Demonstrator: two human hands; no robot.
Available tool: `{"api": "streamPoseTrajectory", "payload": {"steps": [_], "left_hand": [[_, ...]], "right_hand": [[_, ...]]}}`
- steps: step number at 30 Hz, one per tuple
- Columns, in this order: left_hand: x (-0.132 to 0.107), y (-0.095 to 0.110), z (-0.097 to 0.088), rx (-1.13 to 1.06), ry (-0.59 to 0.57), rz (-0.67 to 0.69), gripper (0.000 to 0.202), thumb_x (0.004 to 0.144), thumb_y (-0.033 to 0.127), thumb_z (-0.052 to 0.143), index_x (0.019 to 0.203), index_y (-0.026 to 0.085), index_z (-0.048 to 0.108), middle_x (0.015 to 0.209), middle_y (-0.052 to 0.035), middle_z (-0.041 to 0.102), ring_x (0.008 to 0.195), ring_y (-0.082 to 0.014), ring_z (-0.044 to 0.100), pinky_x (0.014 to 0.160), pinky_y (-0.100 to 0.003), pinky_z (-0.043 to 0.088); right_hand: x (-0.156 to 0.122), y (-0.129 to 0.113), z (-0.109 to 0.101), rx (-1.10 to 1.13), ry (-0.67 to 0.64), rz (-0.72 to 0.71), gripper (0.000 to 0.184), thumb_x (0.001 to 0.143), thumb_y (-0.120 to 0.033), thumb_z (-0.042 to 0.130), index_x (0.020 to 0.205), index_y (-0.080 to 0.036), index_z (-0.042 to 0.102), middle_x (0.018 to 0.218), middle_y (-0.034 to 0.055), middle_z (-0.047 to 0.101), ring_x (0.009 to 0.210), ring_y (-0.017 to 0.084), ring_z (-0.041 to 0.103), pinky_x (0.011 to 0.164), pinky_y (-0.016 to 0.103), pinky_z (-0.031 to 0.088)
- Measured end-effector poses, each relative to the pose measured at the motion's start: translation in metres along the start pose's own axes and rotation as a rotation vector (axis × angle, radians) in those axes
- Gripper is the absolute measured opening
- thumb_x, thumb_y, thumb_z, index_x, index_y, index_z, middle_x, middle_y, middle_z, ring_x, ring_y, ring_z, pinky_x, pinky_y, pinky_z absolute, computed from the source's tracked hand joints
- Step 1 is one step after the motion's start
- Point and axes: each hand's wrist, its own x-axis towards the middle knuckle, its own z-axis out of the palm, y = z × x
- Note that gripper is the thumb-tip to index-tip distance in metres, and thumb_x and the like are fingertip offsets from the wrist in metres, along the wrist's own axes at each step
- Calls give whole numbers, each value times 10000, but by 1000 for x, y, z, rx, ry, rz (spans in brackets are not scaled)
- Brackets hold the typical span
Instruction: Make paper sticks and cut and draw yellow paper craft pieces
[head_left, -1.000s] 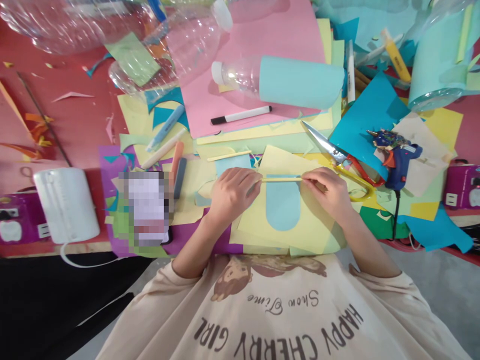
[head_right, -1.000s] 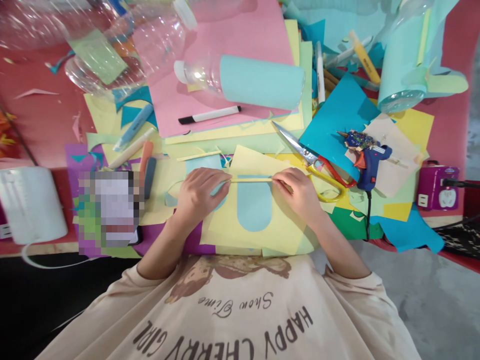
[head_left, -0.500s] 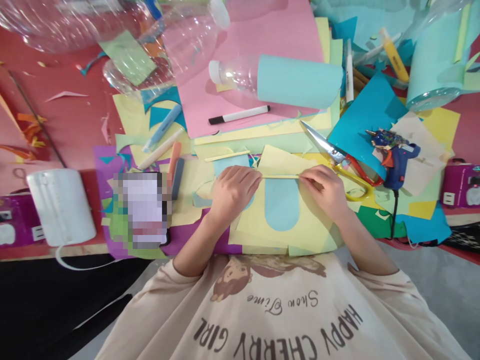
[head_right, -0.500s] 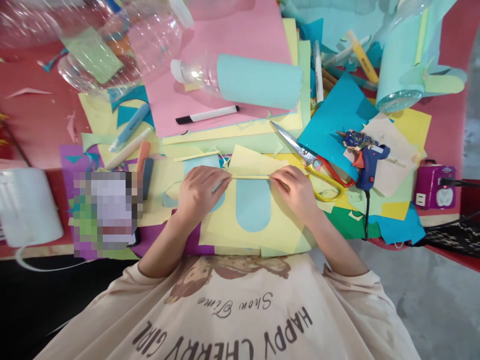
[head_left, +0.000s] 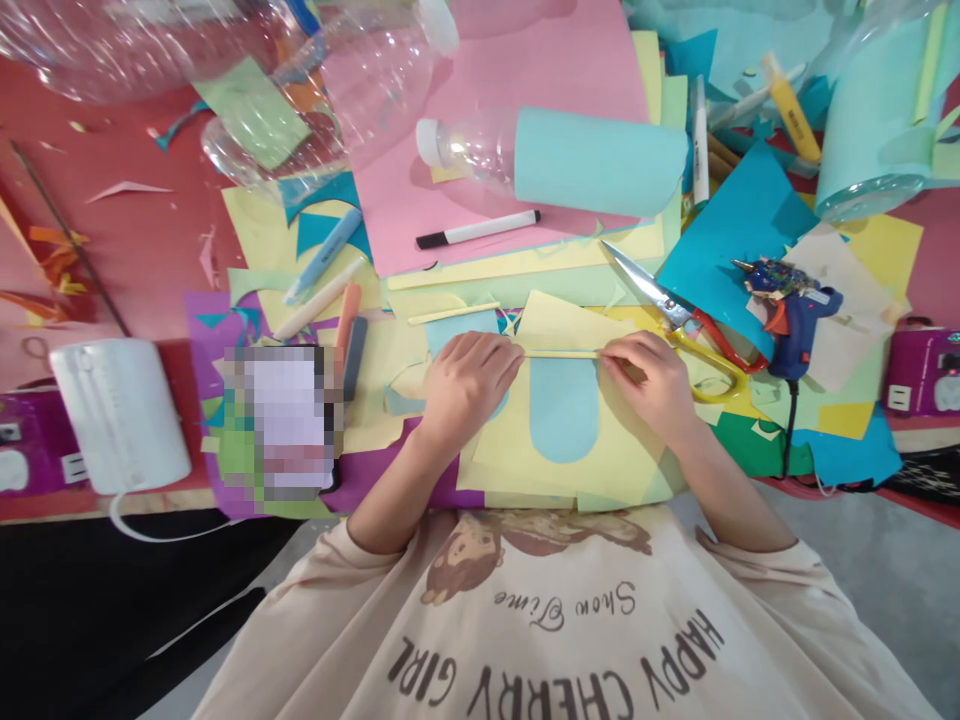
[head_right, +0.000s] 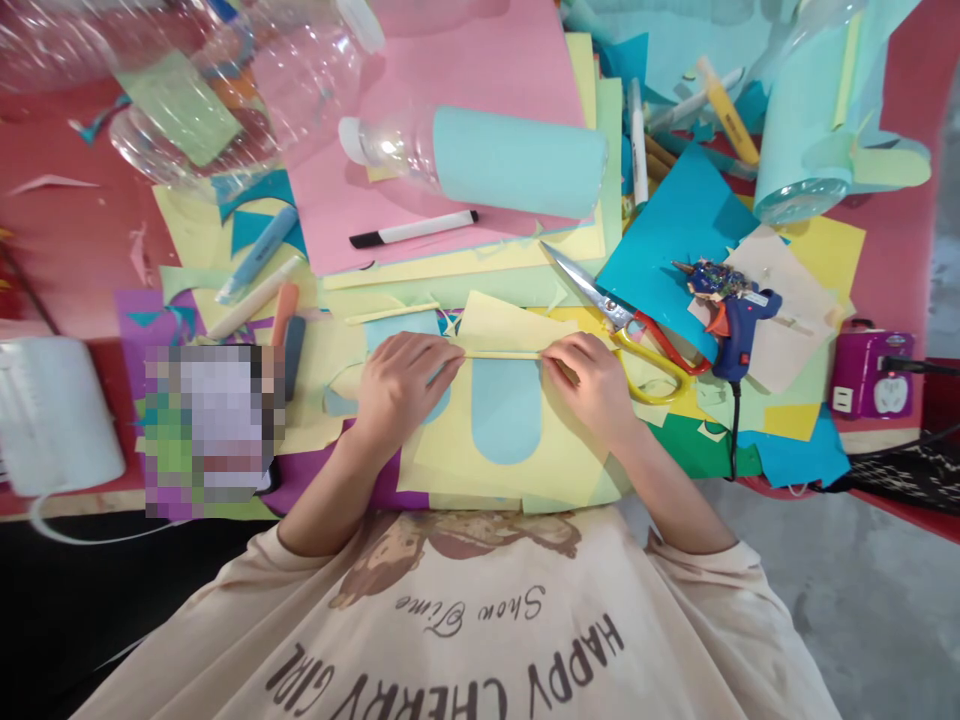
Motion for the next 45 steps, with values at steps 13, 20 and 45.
{"api": "streamPoseTrajectory", "payload": {"steps": [13, 20, 45], "left_hand": [[1, 1, 2, 16, 25, -35, 171, 911, 197, 546, 768, 215, 637, 763, -12, 681, 703, -158, 594, 642, -291, 443], [1, 1, 4, -25, 35, -56, 164, 912, 190, 535, 779, 213, 627, 759, -19, 672, 715, -163, 586, 651, -293, 436], [1, 1, 4, -25, 40, -74, 147, 908, 213, 560, 791, 206, 648, 767, -13, 689, 713, -152, 598, 652, -266, 446]], "right_hand": [[0, 2, 2, -2, -26, 58, 132, 891, -166, 539, 819, -223, 635, 792, 51, 660, 761, 191, 626, 705, 339, 515], [1, 0, 1, -22, -6, 13, 123, 892, -147, 540, 828, -216, 620, 782, 50, 656, 737, 182, 618, 685, 325, 516], [1, 3, 2, -2, -7, 18, 123, 879, -130, 551, 824, -212, 624, 791, 41, 652, 755, 177, 627, 701, 315, 517]]}}
